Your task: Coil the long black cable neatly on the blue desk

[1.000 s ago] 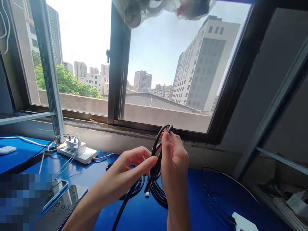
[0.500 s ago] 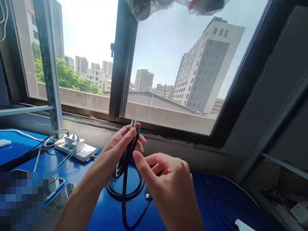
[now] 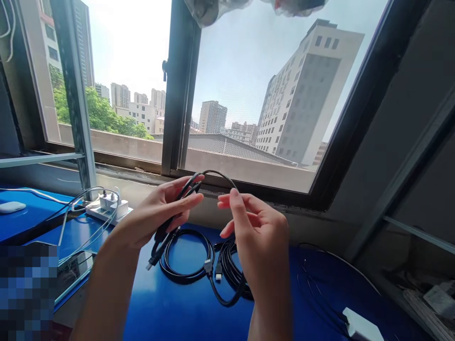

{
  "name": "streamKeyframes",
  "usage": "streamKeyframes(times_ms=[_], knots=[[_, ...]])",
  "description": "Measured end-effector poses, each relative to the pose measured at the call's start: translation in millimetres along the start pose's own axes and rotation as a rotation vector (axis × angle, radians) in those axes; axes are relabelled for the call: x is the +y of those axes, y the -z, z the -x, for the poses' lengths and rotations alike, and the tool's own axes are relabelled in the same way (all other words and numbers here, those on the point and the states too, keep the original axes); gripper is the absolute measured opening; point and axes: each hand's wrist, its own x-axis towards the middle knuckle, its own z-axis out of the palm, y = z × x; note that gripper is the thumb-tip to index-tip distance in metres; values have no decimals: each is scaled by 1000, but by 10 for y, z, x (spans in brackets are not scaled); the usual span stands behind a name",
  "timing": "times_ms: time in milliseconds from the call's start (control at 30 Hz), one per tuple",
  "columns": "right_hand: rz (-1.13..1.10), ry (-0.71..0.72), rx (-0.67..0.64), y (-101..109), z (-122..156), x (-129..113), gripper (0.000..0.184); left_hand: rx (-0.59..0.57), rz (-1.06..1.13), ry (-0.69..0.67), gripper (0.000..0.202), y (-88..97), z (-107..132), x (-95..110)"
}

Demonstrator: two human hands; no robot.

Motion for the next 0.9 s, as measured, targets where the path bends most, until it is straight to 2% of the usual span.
streamKeyframes(times_ms=[67,167,233,300,500,633,700,833,900], knots=[[-136,-66,167,82,-51,19,36,89,-30,-62,39,150,36,36],[-286,-182,366,259,-88,10,30,392,33,-169,32,351,47,62],[-326,-211,476,375,-82,-11,25,610,106,-236,24,432,41,68],[-338,-202,532,458,-64,-31,23,744,148,-275,21,465,37,70],[-347,-167,608,519,-16,-67,19,839,243,-400,26,338,12,34],[-370,-225,673,503,-13,-111,15,954,348,-498,33,271,-38,-57],[-414,-258,769,507,-38,-127,15,977,283,-512,40,340,-46,-117],[-439,-327,1057,612,-130,-96,19,1012,-13,-540,52,645,4,-194],[-428,-395,1097,705,-169,-45,20,1035,-83,-559,49,773,38,-189]])
